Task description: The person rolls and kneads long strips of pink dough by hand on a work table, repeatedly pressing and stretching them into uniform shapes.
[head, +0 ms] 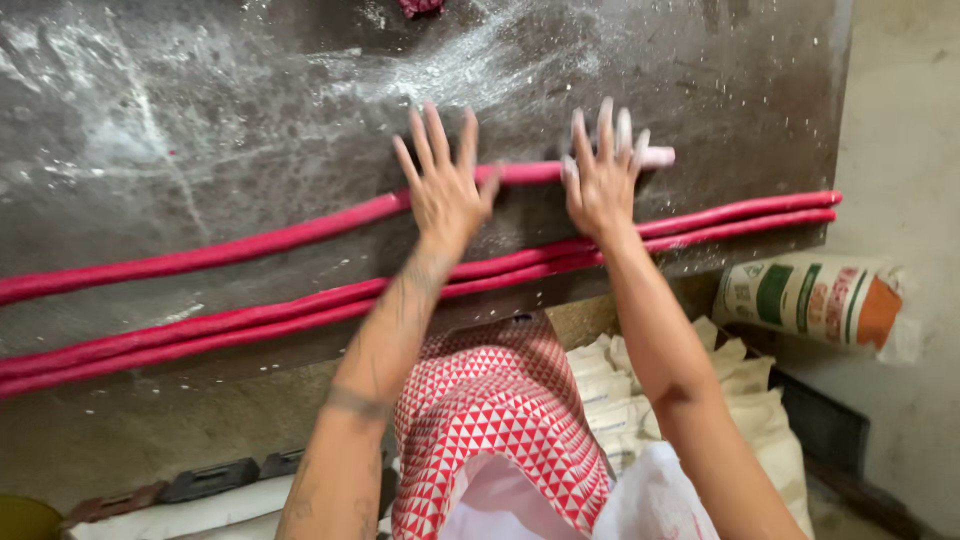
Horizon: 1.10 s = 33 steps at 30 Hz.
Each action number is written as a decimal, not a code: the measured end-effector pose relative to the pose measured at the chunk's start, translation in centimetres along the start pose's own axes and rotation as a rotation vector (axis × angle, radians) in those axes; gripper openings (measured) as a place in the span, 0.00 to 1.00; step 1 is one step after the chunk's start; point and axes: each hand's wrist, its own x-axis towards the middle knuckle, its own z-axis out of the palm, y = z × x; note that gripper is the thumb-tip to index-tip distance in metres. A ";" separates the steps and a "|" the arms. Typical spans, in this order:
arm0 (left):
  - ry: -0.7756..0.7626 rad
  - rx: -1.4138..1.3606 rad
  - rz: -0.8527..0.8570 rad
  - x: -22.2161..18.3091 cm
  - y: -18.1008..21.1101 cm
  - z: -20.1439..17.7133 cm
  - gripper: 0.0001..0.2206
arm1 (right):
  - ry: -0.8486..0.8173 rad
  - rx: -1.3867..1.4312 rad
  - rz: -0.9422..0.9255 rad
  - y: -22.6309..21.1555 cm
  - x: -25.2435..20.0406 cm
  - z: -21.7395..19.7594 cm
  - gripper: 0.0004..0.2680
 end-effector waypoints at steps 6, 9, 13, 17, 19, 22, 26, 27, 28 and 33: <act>0.264 0.016 -0.007 8.3 -1.9 0.0 0.35 | 0.153 -0.052 -0.113 4.5 12.8 -0.6 0.25; 0.198 -0.008 0.153 6.5 -1.0 0.7 0.35 | 0.023 -0.012 -0.194 5.6 13.1 -1.6 0.24; 0.022 0.063 0.244 -1.2 2.8 1.3 0.38 | -0.095 0.057 -0.269 7.2 6.0 -3.7 0.26; -0.124 0.041 0.195 -8.6 8.1 3.1 0.42 | -0.179 0.096 -0.229 9.1 -4.2 -5.5 0.25; -0.121 -0.056 0.244 -10.3 11.4 4.4 0.41 | -0.189 0.046 -0.218 9.7 -7.8 -5.8 0.26; -0.095 -0.165 0.258 -9.4 14.9 6.2 0.40 | -0.230 0.034 -0.134 9.8 -10.1 -5.0 0.27; 0.138 -0.098 0.140 -1.8 16.4 7.4 0.38 | -0.090 0.069 -0.105 11.4 -4.6 -3.1 0.27; 0.218 -0.088 0.121 0.7 16.2 7.5 0.37 | -0.041 0.093 -0.107 12.0 -2.1 -2.7 0.26; 0.161 -0.054 0.042 3.3 16.0 7.4 0.37 | 0.012 0.116 -0.110 12.6 0.7 -2.3 0.25; 0.224 0.036 -0.029 13.2 13.6 7.2 0.34 | 0.089 0.016 -0.107 15.2 12.2 -2.3 0.25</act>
